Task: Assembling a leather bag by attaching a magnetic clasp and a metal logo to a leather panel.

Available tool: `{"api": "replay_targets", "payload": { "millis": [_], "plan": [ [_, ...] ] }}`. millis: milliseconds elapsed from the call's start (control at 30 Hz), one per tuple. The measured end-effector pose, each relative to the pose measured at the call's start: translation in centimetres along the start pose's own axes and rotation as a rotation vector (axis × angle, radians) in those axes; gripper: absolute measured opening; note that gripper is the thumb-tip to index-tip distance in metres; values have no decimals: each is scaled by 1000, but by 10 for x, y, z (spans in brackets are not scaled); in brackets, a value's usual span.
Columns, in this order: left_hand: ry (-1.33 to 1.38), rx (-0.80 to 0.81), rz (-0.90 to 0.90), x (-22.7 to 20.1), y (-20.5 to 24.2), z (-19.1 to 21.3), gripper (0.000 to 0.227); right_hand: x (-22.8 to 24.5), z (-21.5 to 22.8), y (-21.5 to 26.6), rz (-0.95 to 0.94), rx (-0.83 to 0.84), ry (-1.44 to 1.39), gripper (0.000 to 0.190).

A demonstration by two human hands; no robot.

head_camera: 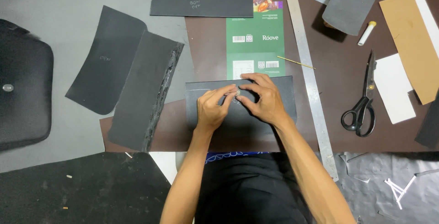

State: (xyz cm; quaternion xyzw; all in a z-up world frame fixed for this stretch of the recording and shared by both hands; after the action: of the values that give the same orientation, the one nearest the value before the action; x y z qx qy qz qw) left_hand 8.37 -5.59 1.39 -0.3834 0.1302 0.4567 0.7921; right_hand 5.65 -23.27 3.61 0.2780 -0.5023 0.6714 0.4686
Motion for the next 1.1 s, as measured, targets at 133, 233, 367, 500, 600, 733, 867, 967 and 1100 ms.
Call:
{"api": "replay_targets", "payload": {
  "millis": [133,233,367,500,600,733,867,967,1100],
  "plan": [
    [135,-59,17,-5,0,5,20,7,-1,0,66,46,-81,15],
    [213,-40,25,-11,0,8,19,6,0,2,38,67,-139,10],
    [202,-31,7,-15,-1,11,20,1,2,5,-5,57,-174,8],
    [252,-15,-3,-20,-3,17,20,1,1,7,5,53,-171,9],
    [269,27,43,-16,-3,18,15,3,2,8,21,53,-191,10],
    [255,-74,110,-18,-6,26,12,-6,6,13,-31,-72,-28,6],
    [155,-34,41,-18,0,14,9,-7,3,16,-117,-204,227,19],
    [158,-17,17,-18,-1,14,6,-5,3,12,-150,-244,197,30],
    [144,-12,-24,-16,-1,11,3,5,15,18,-46,-380,140,30]
  ]
}}
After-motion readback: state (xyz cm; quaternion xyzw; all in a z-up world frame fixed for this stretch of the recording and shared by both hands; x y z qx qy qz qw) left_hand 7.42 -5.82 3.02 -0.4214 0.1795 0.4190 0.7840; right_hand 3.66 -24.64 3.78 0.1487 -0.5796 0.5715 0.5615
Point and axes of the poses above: each hand's wrist, its own y-axis away from the middle knuckle, its own z-axis out of the back of the hand, x = y × z, the point moved 3 cm from there along -y, towards the middle knuckle, and after that the axes turned 14 degrees about -y, right-handed, at the moved point
